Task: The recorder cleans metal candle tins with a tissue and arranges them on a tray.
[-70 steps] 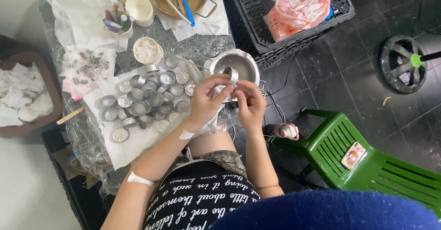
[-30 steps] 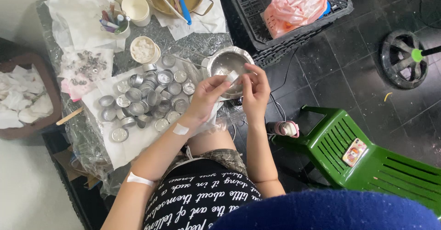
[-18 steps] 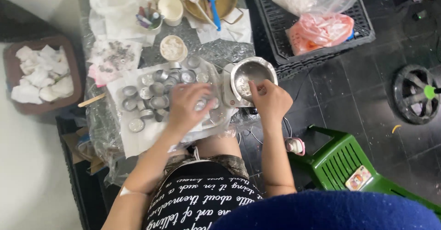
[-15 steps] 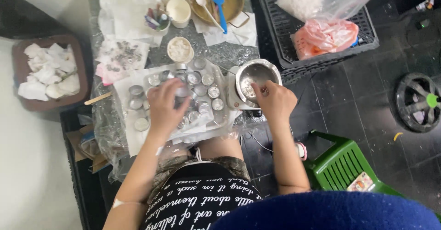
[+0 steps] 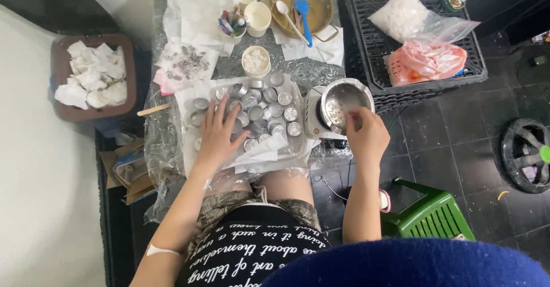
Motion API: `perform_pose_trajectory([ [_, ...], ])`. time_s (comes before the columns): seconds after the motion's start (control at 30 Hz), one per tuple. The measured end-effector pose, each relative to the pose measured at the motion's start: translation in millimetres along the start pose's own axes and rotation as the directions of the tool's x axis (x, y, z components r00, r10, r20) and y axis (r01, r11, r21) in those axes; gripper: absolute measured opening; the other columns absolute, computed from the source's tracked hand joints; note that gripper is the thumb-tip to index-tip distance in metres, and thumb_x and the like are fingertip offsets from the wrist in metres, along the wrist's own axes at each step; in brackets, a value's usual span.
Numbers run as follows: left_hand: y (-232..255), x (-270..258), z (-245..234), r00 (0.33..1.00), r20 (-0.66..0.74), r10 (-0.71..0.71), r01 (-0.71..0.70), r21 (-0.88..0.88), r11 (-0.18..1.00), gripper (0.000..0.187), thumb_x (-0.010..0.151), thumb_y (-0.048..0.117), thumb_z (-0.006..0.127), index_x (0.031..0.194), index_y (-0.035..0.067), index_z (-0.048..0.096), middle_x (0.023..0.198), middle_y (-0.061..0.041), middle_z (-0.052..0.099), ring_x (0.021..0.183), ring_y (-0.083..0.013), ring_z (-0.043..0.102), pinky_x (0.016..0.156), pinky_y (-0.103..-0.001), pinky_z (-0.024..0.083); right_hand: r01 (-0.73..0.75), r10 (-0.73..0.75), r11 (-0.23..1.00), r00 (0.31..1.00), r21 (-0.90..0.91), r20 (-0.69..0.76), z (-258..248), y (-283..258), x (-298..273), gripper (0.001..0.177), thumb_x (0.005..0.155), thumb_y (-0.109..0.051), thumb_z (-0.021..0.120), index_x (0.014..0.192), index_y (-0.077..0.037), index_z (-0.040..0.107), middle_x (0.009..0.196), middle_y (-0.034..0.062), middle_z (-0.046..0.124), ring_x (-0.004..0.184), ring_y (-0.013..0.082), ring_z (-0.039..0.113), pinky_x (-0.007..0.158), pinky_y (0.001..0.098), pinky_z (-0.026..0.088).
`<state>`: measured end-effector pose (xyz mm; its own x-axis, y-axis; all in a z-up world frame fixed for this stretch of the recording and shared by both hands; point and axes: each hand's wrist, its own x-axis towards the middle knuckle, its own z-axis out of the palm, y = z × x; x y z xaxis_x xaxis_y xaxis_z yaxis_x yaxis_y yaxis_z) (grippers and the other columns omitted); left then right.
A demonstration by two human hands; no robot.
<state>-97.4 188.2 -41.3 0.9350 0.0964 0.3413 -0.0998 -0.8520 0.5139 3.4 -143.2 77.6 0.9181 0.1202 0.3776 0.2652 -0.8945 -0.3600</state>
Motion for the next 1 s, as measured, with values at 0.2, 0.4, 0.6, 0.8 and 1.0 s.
perform_pose_trajectory([
  [0.2, 8, 5, -25, 0.999, -0.033, -0.019, 0.02, 0.002, 1.0, 0.071, 0.089, 0.047, 0.076, 0.149, 0.018, 0.052, 0.162, -0.014, 0.035, 0.149, -0.0461, 0.031, 0.116, -0.061, 0.026, 0.165, -0.175, 0.982, 0.977, -0.087, -0.124, 2, 15, 0, 0.021, 0.097, -0.017, 0.069, 0.115, -0.018, 0.08, 0.095, 0.004, 0.072, 0.077, 0.0249, 0.068, 0.064, 0.034, 0.051],
  [0.4, -4, -12, -25, 1.0, -0.028, -0.002, 0.003, 0.048, 0.999, 0.08, 0.085, 0.05, 0.077, 0.151, 0.014, 0.049, 0.161, -0.017, 0.035, 0.149, -0.0454, 0.029, 0.12, -0.061, 0.022, -0.08, 0.072, 0.995, 0.989, -0.065, -0.128, 0, 15, 1, 0.019, 0.096, -0.033, 0.08, 0.089, -0.016, 0.077, 0.068, 0.001, 0.068, 0.061, 0.0241, 0.067, 0.054, 0.0361, 0.046],
  [0.6, -11, -20, -22, 1.0, 0.011, 0.002, -0.003, 0.085, 0.996, 0.083, 0.083, 0.055, 0.077, 0.148, 0.01, 0.05, 0.162, -0.019, 0.034, 0.15, -0.0446, 0.027, 0.119, -0.061, 0.021, 0.068, -0.065, 0.998, 0.977, 0.006, -0.203, 5, 24, -10, 0.012, 0.098, -0.027, 0.074, 0.102, -0.018, 0.08, 0.08, -0.0008, 0.071, 0.067, 0.0208, 0.068, 0.058, 0.0311, 0.048],
  [0.8, -12, -23, -21, 1.0, 0.006, -0.022, 0.022, 0.066, 0.998, 0.082, 0.084, 0.054, 0.076, 0.149, 0.012, 0.051, 0.162, -0.016, 0.035, 0.151, -0.0416, 0.028, 0.12, -0.059, 0.023, -0.036, 0.022, 0.982, 0.997, -0.187, -0.077, 4, 28, 6, 0.035, 0.084, -0.048, 0.086, 0.076, -0.015, 0.079, 0.059, 0.0004, 0.065, 0.053, 0.0243, 0.065, 0.049, 0.0357, 0.045],
  [1.0, -6, -18, -22, 1.0, -0.016, 0.004, -0.002, 0.093, 0.996, 0.085, 0.082, 0.053, 0.078, 0.15, 0.011, 0.051, 0.161, -0.018, 0.036, 0.15, -0.0434, 0.029, 0.118, -0.061, 0.021, 0.039, -0.041, 0.998, 0.998, 0.04, 0.055, -11, 16, 16, 0.02, 0.093, -0.031, 0.074, 0.102, -0.013, 0.08, 0.088, 0.0046, 0.071, 0.073, 0.024, 0.068, 0.061, 0.0364, 0.05],
])
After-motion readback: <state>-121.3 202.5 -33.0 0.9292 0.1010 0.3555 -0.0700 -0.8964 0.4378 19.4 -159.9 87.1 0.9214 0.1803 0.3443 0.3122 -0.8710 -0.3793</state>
